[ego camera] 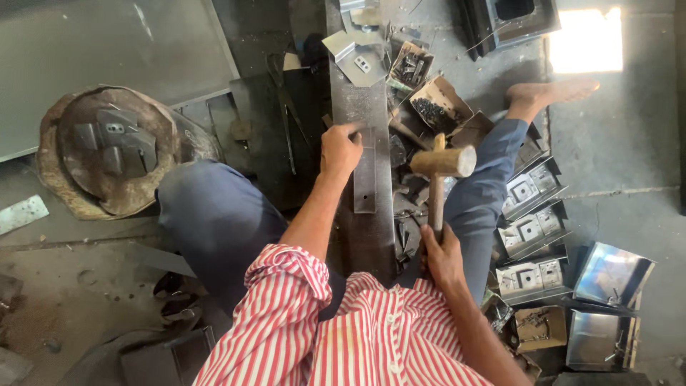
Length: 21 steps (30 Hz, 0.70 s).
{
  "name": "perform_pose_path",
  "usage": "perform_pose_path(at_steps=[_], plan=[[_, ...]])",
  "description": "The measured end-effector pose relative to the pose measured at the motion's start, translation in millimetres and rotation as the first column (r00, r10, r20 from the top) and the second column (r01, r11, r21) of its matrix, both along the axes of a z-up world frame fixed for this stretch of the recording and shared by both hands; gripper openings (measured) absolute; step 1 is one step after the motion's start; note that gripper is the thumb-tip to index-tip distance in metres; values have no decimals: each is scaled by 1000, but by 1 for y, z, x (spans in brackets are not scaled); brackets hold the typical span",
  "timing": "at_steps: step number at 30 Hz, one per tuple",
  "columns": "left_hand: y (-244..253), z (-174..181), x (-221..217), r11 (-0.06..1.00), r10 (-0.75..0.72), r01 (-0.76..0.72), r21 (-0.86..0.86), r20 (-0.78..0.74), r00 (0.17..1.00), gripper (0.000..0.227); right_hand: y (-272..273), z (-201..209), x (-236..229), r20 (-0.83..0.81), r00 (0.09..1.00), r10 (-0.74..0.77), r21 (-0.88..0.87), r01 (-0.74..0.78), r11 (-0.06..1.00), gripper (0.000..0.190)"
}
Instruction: The person uses tin snips to cut a rectangular metal sheet into smaller pieces, then places them on a metal bar and hammers them to shape. The finished pieces are set aside on the floor.
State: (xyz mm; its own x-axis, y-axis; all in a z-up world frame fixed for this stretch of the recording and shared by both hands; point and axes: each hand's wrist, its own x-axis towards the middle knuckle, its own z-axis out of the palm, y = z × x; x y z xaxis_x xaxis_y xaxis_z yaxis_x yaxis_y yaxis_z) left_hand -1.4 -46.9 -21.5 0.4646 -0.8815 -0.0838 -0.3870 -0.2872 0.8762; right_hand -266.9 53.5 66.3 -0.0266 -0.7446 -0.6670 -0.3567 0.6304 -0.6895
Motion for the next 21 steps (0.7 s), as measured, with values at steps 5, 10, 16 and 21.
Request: perform_pose_path(at_steps=[5,10,16,21], plan=[[-3,1,8,997,-73,72,37,40,997,32,3,1,-2,-73,994,78,-36,-81,996,30],[-9,2,11,995,-74,73,62,2,997,32,-12,12,3,-97,988,120,-36,-124,992,29],[-15,8,14,979,-64,76,191,-68,996,34,-21,4,11,103,985,138,-114,-126,985,28],[-16,17,13,966,-85,97,240,-59,995,32,-22,-13,25,73,996,58,-23,-56,998,29]])
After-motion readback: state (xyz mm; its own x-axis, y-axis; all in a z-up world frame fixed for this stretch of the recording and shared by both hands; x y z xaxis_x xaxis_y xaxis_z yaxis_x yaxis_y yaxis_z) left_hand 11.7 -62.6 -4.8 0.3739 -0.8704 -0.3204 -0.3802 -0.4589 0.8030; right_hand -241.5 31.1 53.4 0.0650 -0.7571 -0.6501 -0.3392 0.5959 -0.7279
